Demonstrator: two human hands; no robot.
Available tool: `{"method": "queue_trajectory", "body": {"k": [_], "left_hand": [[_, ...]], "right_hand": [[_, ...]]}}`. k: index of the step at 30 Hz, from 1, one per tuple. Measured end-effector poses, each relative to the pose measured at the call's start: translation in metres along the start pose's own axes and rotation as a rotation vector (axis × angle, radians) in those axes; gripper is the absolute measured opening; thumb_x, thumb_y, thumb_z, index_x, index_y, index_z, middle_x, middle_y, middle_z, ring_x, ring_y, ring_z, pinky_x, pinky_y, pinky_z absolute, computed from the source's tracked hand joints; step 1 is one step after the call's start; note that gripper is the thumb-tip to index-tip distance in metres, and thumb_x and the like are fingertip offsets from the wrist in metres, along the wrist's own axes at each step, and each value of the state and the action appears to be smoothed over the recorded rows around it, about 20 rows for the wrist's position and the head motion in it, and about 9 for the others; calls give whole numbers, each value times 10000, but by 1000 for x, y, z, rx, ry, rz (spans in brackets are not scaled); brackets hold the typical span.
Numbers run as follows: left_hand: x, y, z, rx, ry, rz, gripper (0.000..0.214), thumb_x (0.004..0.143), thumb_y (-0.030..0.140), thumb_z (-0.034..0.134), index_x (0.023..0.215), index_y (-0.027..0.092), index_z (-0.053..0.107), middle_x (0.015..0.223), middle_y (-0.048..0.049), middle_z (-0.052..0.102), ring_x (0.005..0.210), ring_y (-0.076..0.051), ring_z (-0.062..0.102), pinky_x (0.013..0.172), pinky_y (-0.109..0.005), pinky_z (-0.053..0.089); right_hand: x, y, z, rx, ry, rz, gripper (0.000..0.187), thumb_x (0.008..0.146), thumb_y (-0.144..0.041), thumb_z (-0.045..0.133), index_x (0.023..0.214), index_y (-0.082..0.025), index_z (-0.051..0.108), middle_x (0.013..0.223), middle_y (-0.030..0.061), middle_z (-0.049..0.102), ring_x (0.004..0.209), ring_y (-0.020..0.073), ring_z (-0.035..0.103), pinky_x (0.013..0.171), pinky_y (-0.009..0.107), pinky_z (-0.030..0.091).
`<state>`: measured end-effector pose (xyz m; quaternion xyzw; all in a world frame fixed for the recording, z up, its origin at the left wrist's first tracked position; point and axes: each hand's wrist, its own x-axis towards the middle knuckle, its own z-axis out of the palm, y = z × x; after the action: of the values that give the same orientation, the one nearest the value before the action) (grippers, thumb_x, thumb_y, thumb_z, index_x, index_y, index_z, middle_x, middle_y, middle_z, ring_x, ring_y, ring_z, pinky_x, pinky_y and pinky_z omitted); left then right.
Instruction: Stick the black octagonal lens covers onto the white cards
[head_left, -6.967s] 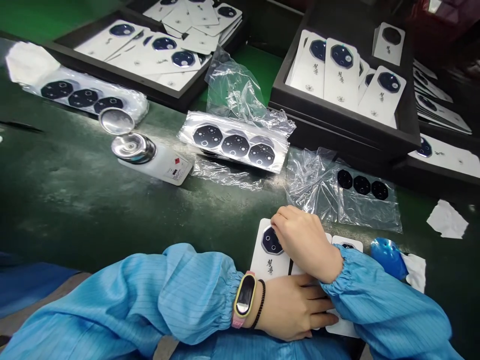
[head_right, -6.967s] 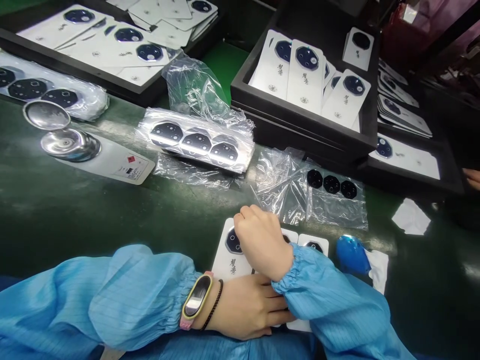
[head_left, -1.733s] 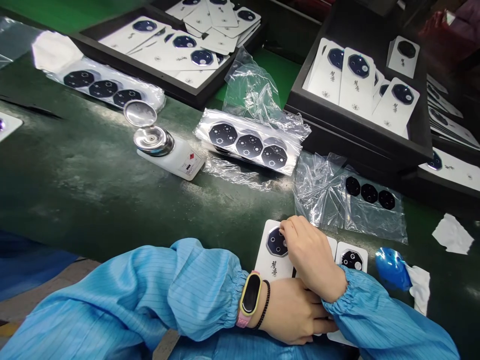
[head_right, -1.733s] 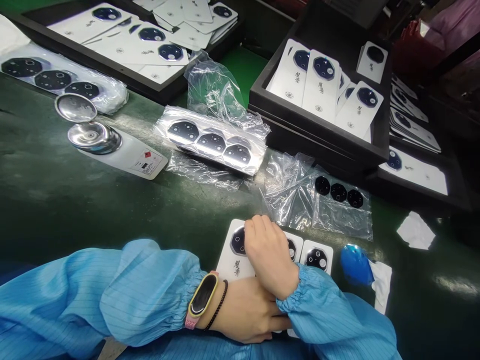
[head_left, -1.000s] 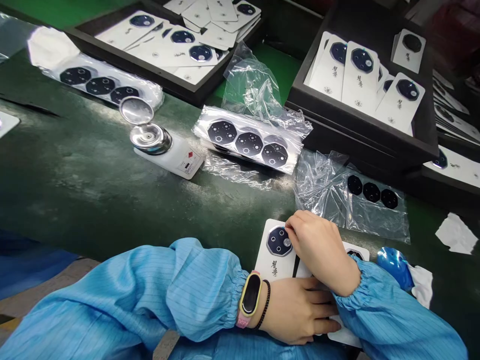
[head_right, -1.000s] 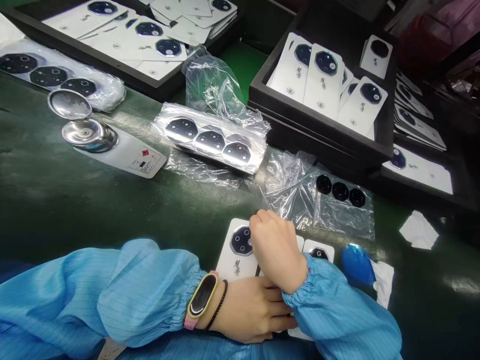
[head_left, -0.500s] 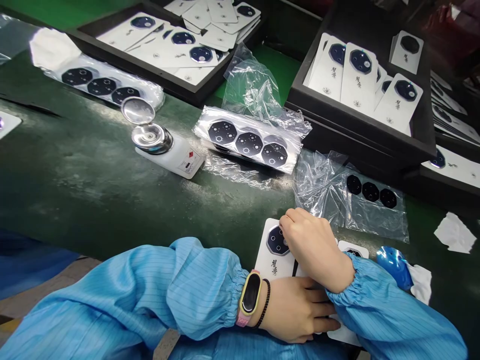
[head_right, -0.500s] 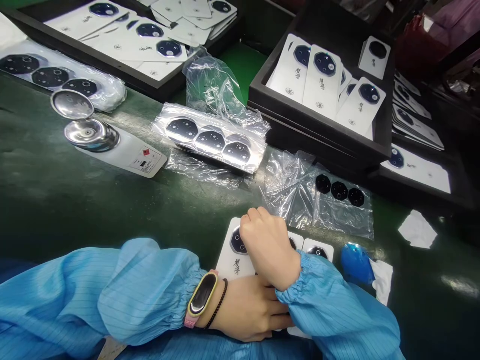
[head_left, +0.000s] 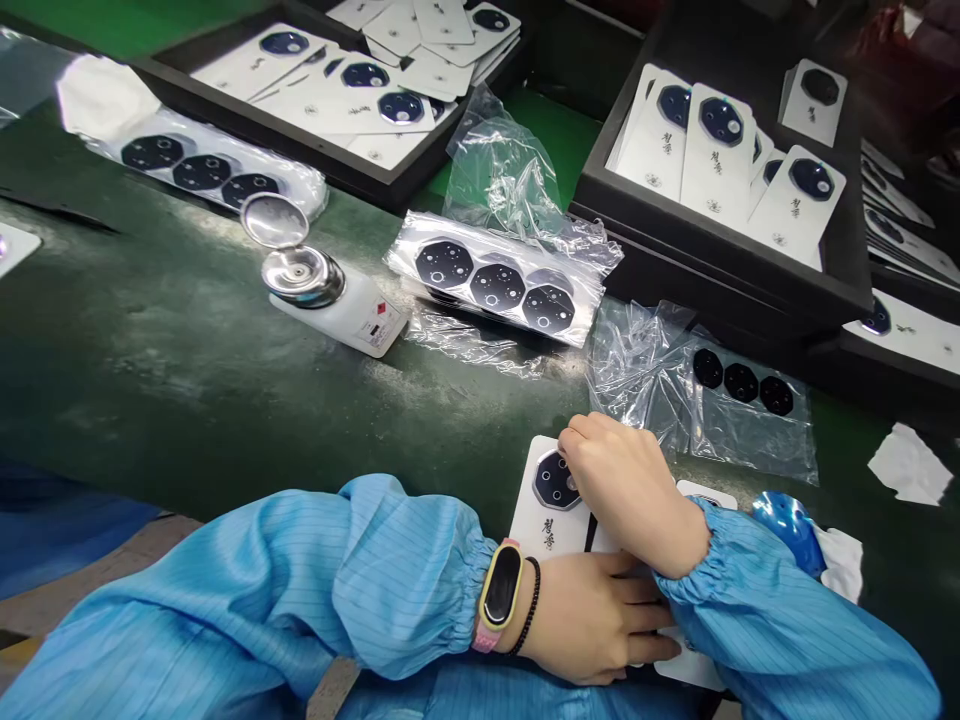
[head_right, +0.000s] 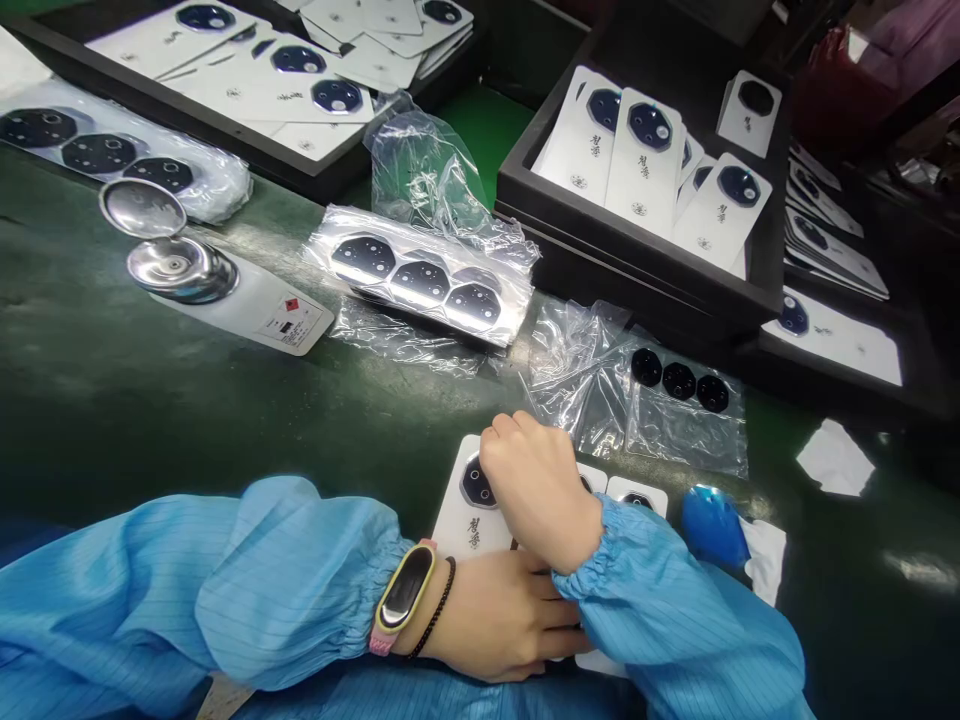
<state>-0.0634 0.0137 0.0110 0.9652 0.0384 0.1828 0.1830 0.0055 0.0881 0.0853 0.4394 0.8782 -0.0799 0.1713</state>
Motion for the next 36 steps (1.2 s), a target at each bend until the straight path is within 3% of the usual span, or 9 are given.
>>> {"method": "queue_trajectory", "body": {"k": [9, 15, 22, 28, 36], "left_hand": [[0, 1, 1, 47, -9, 20, 371, 838, 325, 545, 1171, 186, 634, 1233, 36, 627, 1138, -169, 545, 997, -298, 409], [0, 0, -1, 16, 18, 7, 410, 813, 343, 596, 1188, 178, 616, 1213, 14, 637, 1132, -164, 550, 1012, -301, 399], [1, -1, -1, 21, -21, 40, 334, 836, 322, 559, 1113, 164, 659, 1133, -12, 676, 1082, -190, 580, 936, -314, 458], [1, 0, -1, -9, -16, 7, 397, 831, 330, 570, 1191, 169, 613, 1261, 4, 610, 1145, -169, 542, 1000, -305, 402], [1, 0, 0, -17, 11, 16, 347, 830, 298, 571, 1142, 163, 642, 1165, 19, 663, 1098, -172, 564, 988, -288, 392]], "right_hand": [[4, -7, 1, 44, 18, -153, 186, 771, -8, 585, 655, -152, 603, 680, 46, 616, 646, 156, 505, 441, 288, 136], [2, -2, -2, 5, 15, -77, 214, 766, 25, 557, 648, -149, 599, 691, 57, 620, 663, 161, 512, 461, 293, 142], [3, -8, 2, 50, 31, -146, 208, 780, 7, 558, 656, -155, 600, 684, 48, 617, 651, 155, 501, 456, 290, 140], [1, 1, 2, 18, 52, -66, 220, 752, 33, 554, 639, -153, 587, 685, 50, 612, 651, 155, 502, 460, 290, 127], [0, -5, 5, 29, 88, -83, 226, 749, 29, 546, 627, -159, 574, 666, 42, 594, 643, 154, 496, 452, 293, 135]]}}
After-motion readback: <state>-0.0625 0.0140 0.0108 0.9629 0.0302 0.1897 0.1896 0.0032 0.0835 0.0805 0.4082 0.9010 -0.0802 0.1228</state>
